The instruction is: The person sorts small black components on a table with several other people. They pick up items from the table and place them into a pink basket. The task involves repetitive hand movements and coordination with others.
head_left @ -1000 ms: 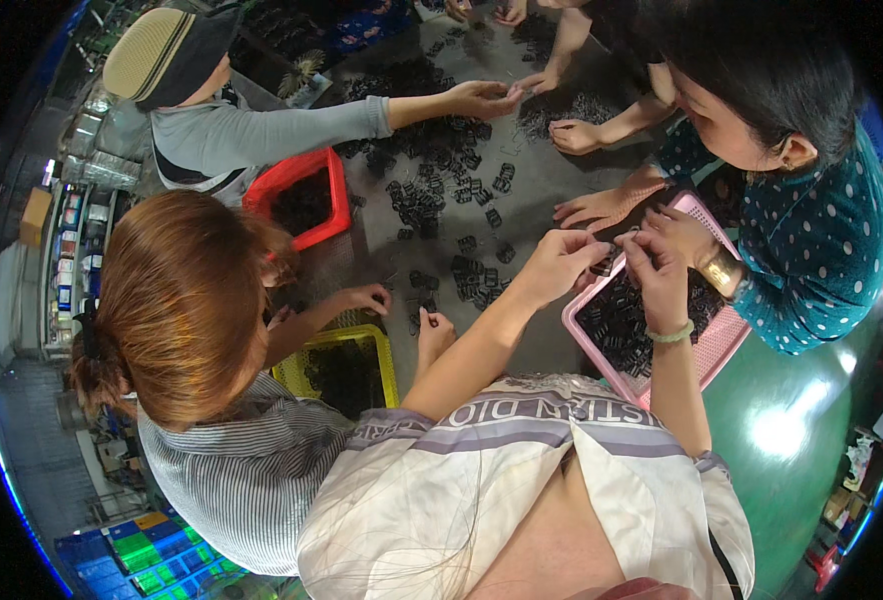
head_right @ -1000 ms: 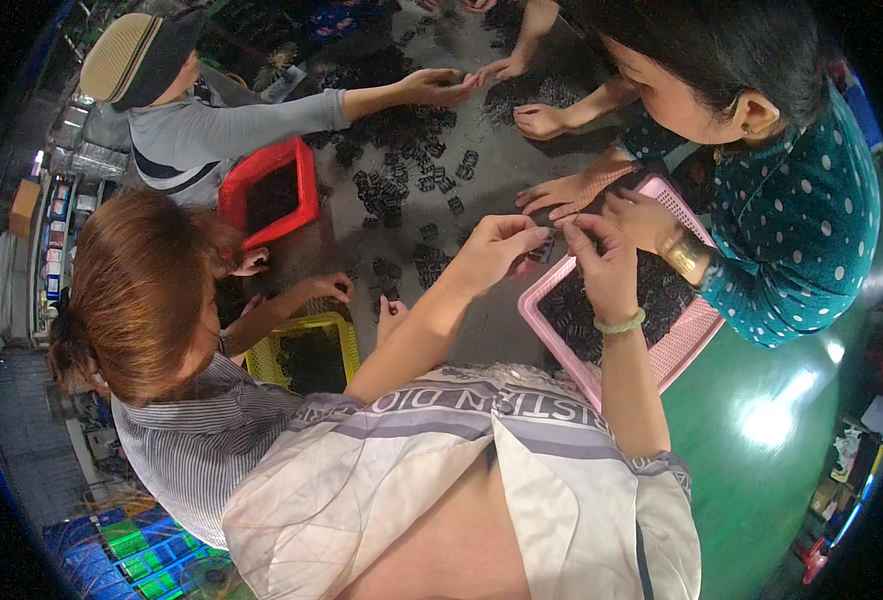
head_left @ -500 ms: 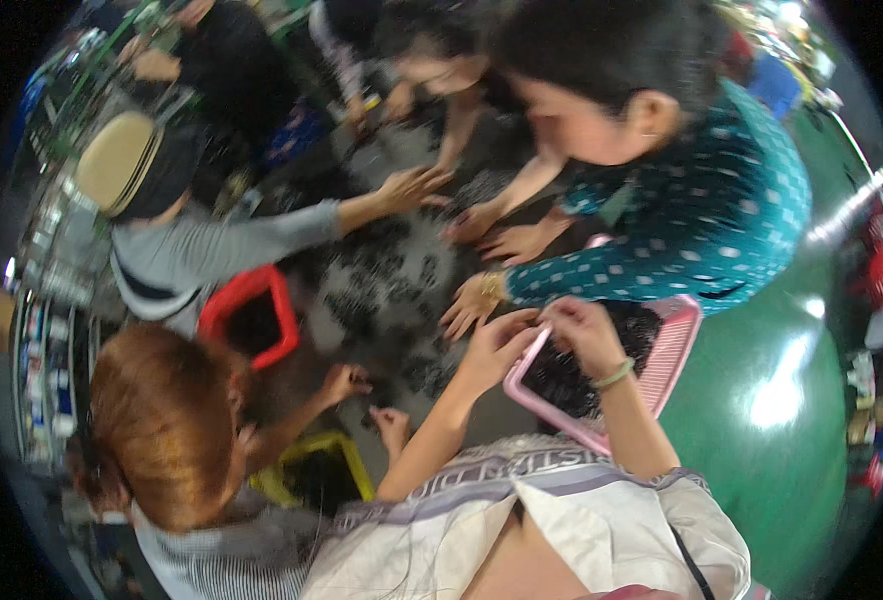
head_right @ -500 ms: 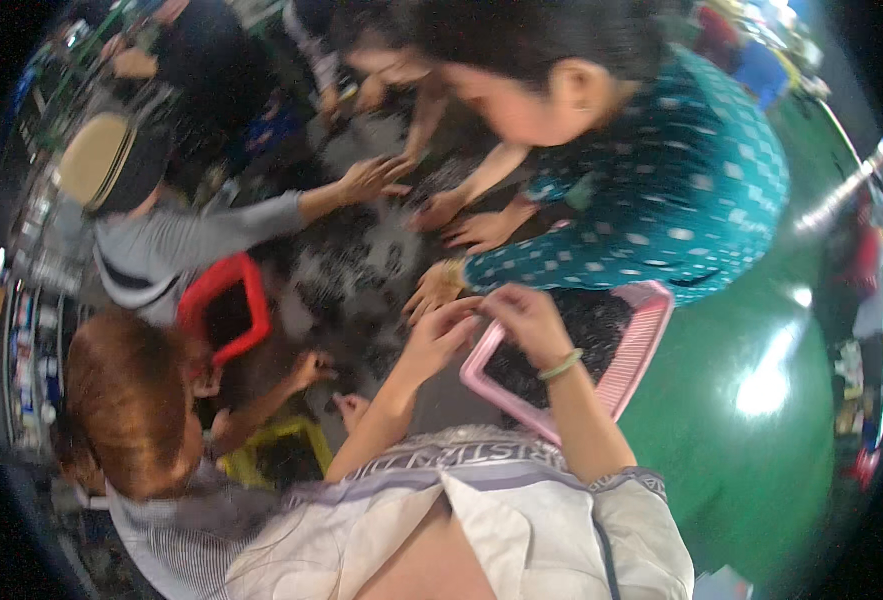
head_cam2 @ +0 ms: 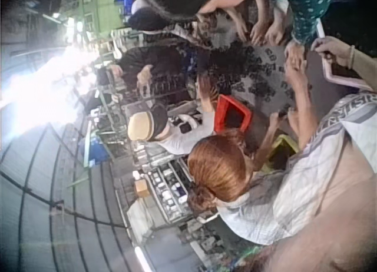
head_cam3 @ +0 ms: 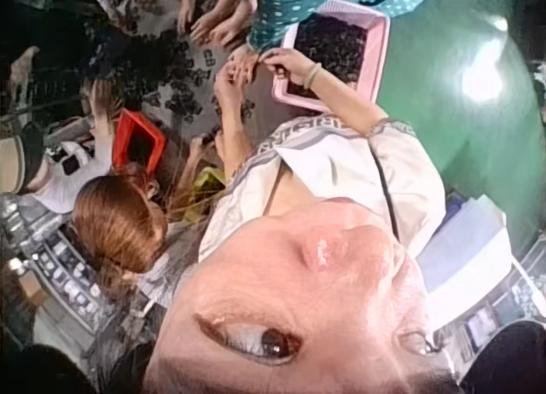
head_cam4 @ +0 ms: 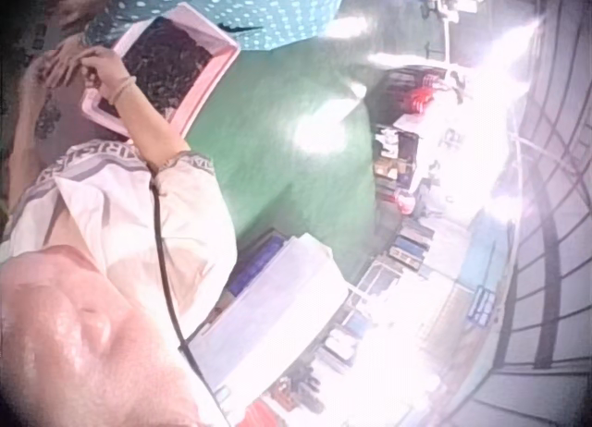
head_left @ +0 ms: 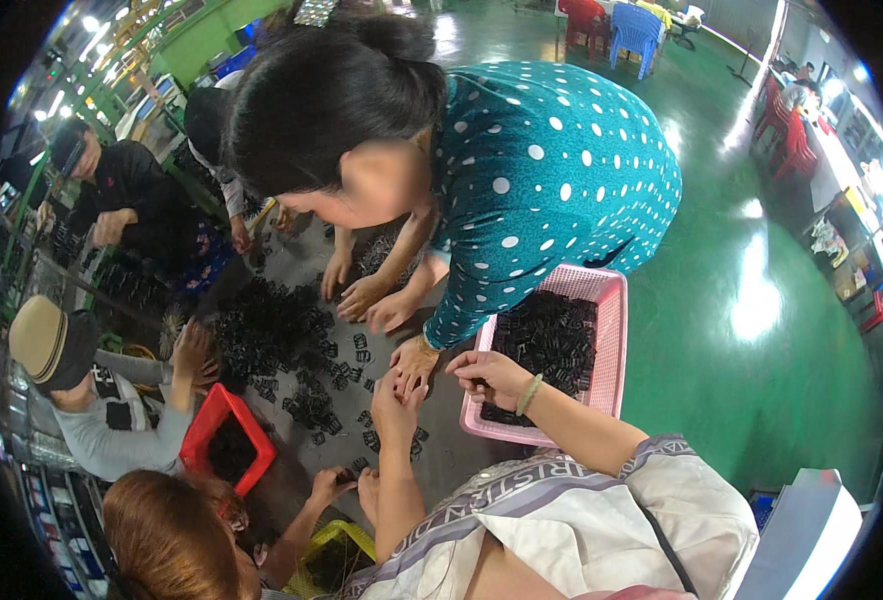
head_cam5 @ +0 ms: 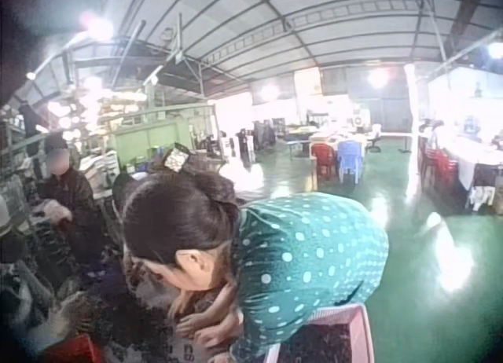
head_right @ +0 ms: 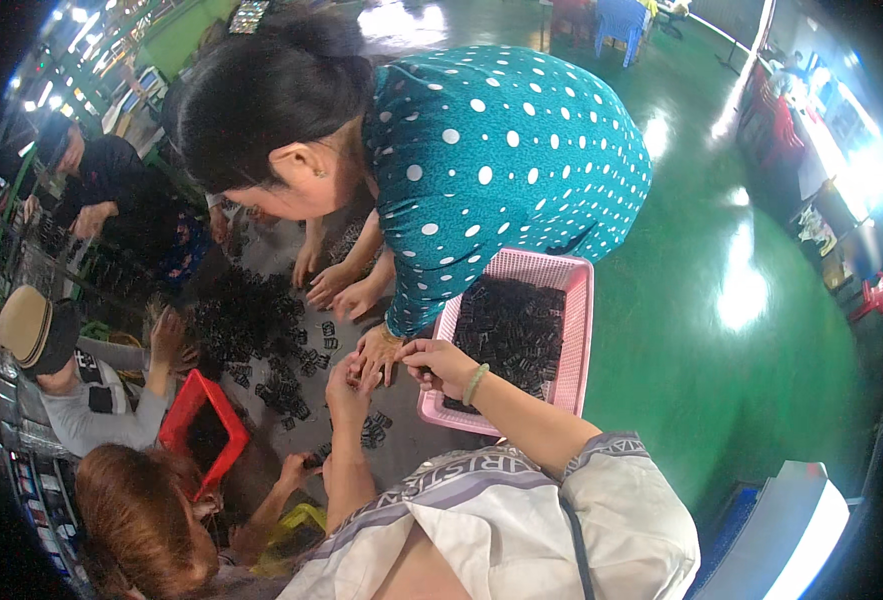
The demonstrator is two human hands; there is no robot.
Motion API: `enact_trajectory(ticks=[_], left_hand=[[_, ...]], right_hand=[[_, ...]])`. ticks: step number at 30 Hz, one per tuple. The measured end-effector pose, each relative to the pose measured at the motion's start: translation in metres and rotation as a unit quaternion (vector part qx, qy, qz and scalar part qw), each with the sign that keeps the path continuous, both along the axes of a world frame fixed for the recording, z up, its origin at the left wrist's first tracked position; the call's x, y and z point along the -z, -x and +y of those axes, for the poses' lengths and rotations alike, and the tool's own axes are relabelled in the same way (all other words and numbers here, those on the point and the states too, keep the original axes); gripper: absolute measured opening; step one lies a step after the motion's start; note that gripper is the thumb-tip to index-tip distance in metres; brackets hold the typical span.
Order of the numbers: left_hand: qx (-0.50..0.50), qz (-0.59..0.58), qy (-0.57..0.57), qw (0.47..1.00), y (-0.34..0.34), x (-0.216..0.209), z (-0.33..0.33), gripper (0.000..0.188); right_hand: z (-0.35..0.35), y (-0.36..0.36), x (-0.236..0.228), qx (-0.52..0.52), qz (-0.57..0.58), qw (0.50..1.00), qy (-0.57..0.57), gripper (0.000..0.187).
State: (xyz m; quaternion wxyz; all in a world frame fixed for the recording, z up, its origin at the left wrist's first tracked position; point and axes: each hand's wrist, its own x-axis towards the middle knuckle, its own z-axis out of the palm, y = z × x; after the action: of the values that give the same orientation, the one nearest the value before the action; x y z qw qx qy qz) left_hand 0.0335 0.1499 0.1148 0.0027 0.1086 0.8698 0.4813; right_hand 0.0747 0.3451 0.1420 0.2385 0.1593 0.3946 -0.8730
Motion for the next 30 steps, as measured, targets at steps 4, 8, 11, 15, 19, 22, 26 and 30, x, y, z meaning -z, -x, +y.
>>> enact_trajectory(ticks=[4, 8, 11, 15, 19, 22, 26, 30], left_hand=[[0.117, -0.189, -0.246, 0.943, -0.018, -0.012, 0.021, 0.024], [0.12, -0.204, -0.258, 0.937, -0.022, -0.012, 0.033, 0.015], [0.109, -0.161, -0.228, 0.954, -0.026, -0.013, 0.035, 0.009], [0.109, -0.095, -0.199, 0.969, -0.026, -0.017, 0.033, 0.01], [0.203, 0.086, -0.045, 0.974, -0.023, -0.04, 0.039, 0.006], [0.19, 0.157, 0.005, 0.969, -0.023, -0.038, 0.031, 0.006], [0.173, 0.085, -0.071, 0.979, -0.026, -0.023, 0.024, 0.004], [0.09, -0.112, -0.319, 0.937, -0.026, 0.001, 0.025, 0.002]], right_hand=[[0.002, -0.009, 0.007, -0.005, 0.012, 0.989, 0.148, 0.01], [-0.001, -0.012, 0.008, 0.041, -0.043, 0.983, 0.174, 0.018], [-0.001, -0.014, 0.006, 0.032, -0.052, 0.99, 0.128, 0.019], [-0.001, -0.014, 0.01, 0.055, -0.085, 0.995, 0.017, 0.01], [0.004, -0.021, 0.037, 0.036, 0.016, 0.999, 0.018, 0.012], [0.003, -0.015, 0.045, 0.035, -0.022, 0.999, 0.009, 0.015], [0.005, -0.016, 0.031, 0.03, -0.027, 0.999, -0.013, 0.021], [0.008, -0.014, 0.029, 0.032, -0.057, 0.995, 0.077, 0.024]])
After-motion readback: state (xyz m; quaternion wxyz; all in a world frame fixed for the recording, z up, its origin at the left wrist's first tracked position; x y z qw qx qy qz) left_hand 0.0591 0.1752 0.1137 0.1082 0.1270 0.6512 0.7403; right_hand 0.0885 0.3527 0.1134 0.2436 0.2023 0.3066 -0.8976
